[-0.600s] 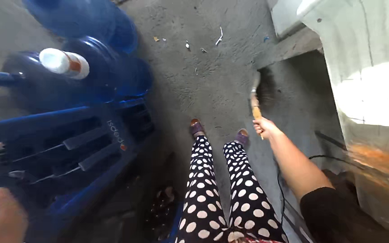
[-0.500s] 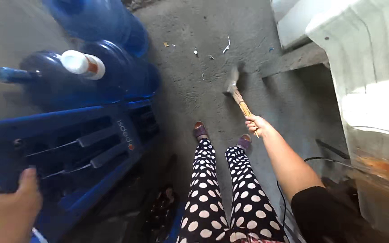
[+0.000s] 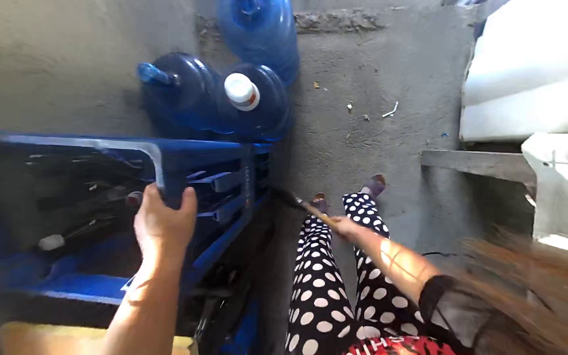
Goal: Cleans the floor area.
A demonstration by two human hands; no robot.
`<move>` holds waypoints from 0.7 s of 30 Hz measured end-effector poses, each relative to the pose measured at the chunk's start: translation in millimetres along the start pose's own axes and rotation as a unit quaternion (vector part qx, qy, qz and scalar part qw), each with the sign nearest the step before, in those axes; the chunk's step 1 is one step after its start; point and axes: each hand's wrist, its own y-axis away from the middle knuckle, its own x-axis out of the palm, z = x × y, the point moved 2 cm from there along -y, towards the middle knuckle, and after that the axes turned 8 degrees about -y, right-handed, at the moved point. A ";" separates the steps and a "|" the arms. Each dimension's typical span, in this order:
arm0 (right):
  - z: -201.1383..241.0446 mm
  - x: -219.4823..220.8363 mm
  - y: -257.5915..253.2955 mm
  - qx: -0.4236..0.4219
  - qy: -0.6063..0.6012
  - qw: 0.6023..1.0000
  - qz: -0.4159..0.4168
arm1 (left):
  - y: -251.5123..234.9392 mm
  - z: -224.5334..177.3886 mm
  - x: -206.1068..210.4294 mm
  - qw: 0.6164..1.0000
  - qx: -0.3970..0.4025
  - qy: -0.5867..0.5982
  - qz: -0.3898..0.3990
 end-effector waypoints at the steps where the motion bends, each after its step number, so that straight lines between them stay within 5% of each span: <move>1: 26.7 -27.2 -6.5 -0.011 0.033 0.999 -0.021 | -0.6 0.2 0.5 1.000 -0.005 -0.001 0.002; 6: 126.2 -180.6 -39.1 -0.057 0.049 0.982 -0.174 | -3.0 2.2 3.2 0.999 -0.033 0.013 0.021; 10: 152.3 -234.0 4.7 -0.094 0.086 0.973 -0.194 | -3.5 0.6 4.1 0.999 -0.037 0.018 0.011; 13: 111.5 -230.0 40.5 -0.070 0.108 0.987 -0.092 | -4.0 1.1 6.2 0.999 -0.038 0.007 0.005; 17: 44.8 -180.2 47.0 0.069 0.099 0.992 0.037 | -2.4 2.1 9.2 0.999 -0.037 -0.003 -0.003; 21: 80.3 -158.2 9.5 0.088 0.139 0.986 0.036 | -2.4 -2.1 7.6 0.999 -0.043 -0.018 -0.007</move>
